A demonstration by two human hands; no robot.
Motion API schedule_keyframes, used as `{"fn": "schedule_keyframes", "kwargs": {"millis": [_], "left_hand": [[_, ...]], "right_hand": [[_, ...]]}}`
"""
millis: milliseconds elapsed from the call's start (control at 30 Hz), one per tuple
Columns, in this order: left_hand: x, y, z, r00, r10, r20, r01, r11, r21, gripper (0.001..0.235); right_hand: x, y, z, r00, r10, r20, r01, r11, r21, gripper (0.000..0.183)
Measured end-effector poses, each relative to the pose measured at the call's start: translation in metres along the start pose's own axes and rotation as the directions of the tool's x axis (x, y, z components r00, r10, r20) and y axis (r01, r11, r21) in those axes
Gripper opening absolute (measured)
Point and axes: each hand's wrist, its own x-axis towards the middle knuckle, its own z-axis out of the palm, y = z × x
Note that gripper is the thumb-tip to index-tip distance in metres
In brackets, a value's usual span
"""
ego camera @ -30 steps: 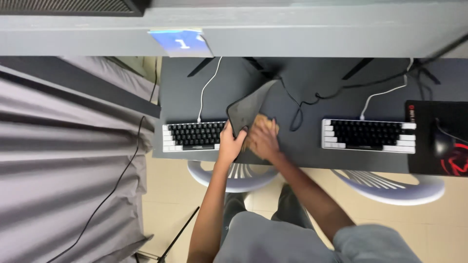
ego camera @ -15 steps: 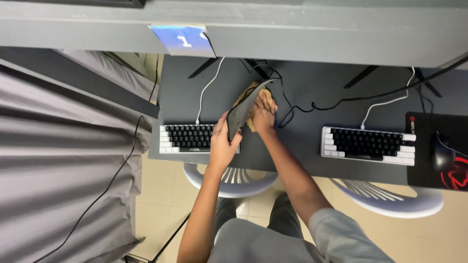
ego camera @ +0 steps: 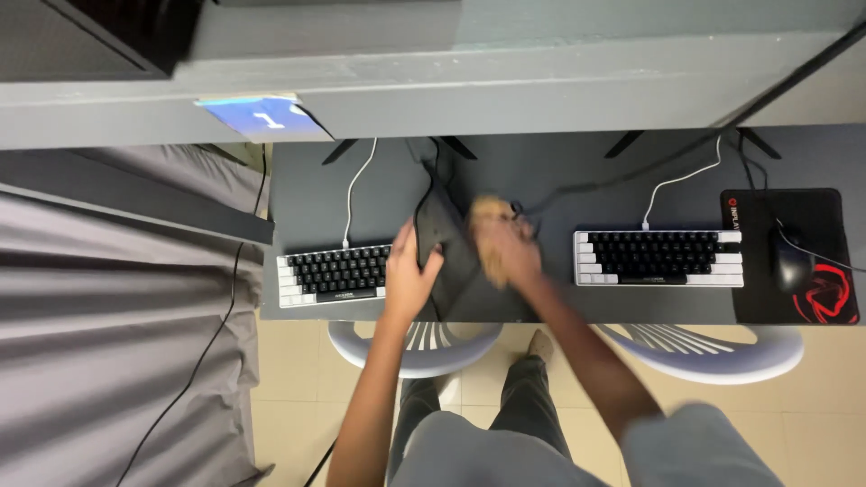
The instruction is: The person walks through a room with multiple computer workstations and cleans the surfaces using a cloth. They wipe down the desk areas, keyboards, mousepads, and the bases of the monitors at each station.
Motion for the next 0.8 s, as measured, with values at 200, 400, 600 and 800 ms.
{"fn": "schedule_keyframes", "kwargs": {"millis": [200, 400, 600, 800], "left_hand": [[0.035, 0.030, -0.005, 0.988, 0.146, 0.047, -0.152, 0.975, 0.164, 0.038], [0.009, 0.034, 0.023, 0.921, 0.343, 0.184, -0.381, 0.892, 0.245, 0.031], [-0.046, 0.013, 0.062, 0.858, 0.271, 0.437, -0.414, 0.868, 0.274, 0.046], [-0.036, -0.005, 0.069, 0.919, 0.256, 0.301, -0.344, 0.894, 0.289, 0.036]], "right_hand": [[0.093, 0.035, -0.033, 0.963, -0.106, -0.248, 0.072, 0.987, -0.144, 0.042], [-0.048, -0.045, -0.070, 0.989, 0.077, -0.128, -0.075, 0.997, 0.026, 0.063], [-0.149, -0.048, -0.086, 0.994, 0.109, 0.016, -0.109, 0.992, 0.064, 0.037], [-0.036, 0.027, -0.044, 0.959, 0.026, -0.281, -0.070, 0.986, -0.149, 0.043]]}}
